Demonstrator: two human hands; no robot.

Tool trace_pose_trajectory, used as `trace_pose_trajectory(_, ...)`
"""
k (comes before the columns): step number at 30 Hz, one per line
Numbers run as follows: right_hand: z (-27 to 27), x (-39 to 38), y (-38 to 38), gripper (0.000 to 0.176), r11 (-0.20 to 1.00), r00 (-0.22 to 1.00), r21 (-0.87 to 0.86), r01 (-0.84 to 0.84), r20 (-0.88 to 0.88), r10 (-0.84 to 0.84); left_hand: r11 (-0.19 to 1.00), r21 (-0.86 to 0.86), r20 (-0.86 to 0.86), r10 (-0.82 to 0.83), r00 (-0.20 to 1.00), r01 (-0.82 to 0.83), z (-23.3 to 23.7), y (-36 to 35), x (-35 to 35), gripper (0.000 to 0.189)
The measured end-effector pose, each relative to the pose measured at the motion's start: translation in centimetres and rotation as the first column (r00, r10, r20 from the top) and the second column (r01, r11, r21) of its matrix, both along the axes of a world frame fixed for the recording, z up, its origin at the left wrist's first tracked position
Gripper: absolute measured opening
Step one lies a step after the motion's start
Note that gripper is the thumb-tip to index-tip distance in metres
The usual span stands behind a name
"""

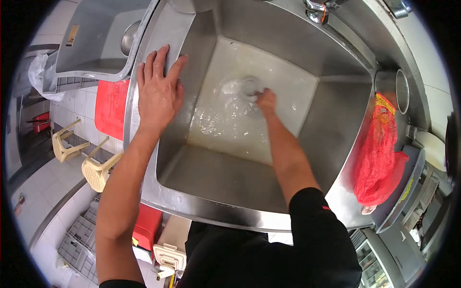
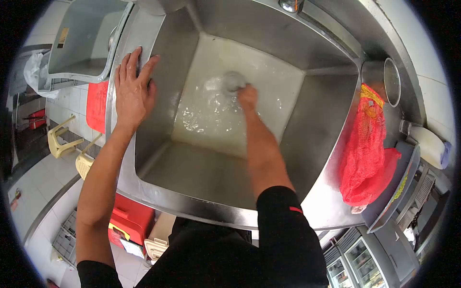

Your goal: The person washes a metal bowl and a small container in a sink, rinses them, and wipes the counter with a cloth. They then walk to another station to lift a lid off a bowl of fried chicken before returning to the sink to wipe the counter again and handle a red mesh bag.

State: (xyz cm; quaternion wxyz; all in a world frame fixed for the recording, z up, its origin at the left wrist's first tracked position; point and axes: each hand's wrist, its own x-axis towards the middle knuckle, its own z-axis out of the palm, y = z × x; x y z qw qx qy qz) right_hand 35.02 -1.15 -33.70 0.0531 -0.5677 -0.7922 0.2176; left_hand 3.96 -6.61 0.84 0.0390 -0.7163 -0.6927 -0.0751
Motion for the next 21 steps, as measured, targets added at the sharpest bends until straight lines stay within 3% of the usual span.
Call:
trace_pose_trajectory(1, 1.8, 1.2, 1.5, 0.026, 0.867, 0.883, -0.169, 0.469, 0.105, -0.458, 1.000, 0.002, -0.008, 0.005, 1.000, -0.005, -0.1, 0.1, 0.0, 0.058)
trace_pose_trajectory(3, 6.1, 5.6, 0.2, 0.027, 0.855, 0.851, -0.068, 0.514, 0.163, -0.499, 1.000, 0.015, 0.001, 0.016, 1.000, -0.016, 0.0, 0.3, 0.0, 0.058)
trace_pose_trajectory(5, 7.5, 7.3, -3.9, 0.030, 0.865, 0.895, -0.230, 0.446, 0.128, -0.427, 1.000, 0.001, 0.013, 0.024, 1.000, -0.024, 0.1, 0.1, 0.0, 0.058)
trace_pose_trajectory(8, 8.3, 3.1, -6.4, 0.028, 0.936, 0.941, -0.177, 0.305, 0.210, -0.267, 1.000, -0.001, 0.006, 0.022, 1.000, -0.022, -0.1, 0.0, -0.4, 0.058)
trace_pose_trajectory(10, 8.0, 1.0, -4.6, 0.025, 0.999, 0.999, 0.004, 0.039, 0.017, -0.039, 0.999, 0.000, 0.001, 0.032, 0.999, -0.032, -0.1, -0.1, -0.5, 0.058)
trace_pose_trajectory(11, 7.5, 1.3, -3.0, 0.025, 0.999, 0.999, -0.004, 0.036, 0.020, -0.036, 1.000, 0.012, 0.001, 0.023, 1.000, -0.023, -0.1, 0.0, -0.3, 0.058)
trace_pose_trajectory(13, 7.1, 3.6, 0.6, 0.023, 0.982, 0.967, 0.024, 0.190, 0.167, -0.191, 1.000, 0.011, 0.015, 0.018, 1.000, -0.018, -0.2, -0.1, -0.3, 0.058)
trace_pose_trajectory(16, 11.6, 6.6, -1.2, 0.023, 0.944, 0.934, -0.100, 0.314, 0.209, -0.289, 1.000, 0.012, 0.026, 0.020, 0.999, -0.020, -0.4, -0.2, -0.8, 0.057)
trace_pose_trajectory(17, 11.7, 6.8, -3.4, 0.023, 0.947, 0.935, -0.098, 0.304, 0.219, -0.278, 1.000, 0.015, 0.027, 0.021, 0.999, -0.021, -0.5, -0.2, -0.7, 0.057)
trace_pose_trajectory(19, 10.3, 5.2, -7.6, 0.022, 0.976, 0.957, -0.173, 0.128, 0.279, -0.077, 0.999, 0.024, 0.033, 0.032, 0.999, -0.033, -0.7, -0.3, -0.6, 0.057)
trace_pose_trajectory(21, 9.7, 1.3, -6.6, 0.022, 0.990, 0.980, -0.131, 0.055, 0.199, -0.028, 0.999, 0.029, 0.014, 0.041, 0.999, -0.041, -0.6, -0.2, -0.9, 0.057)
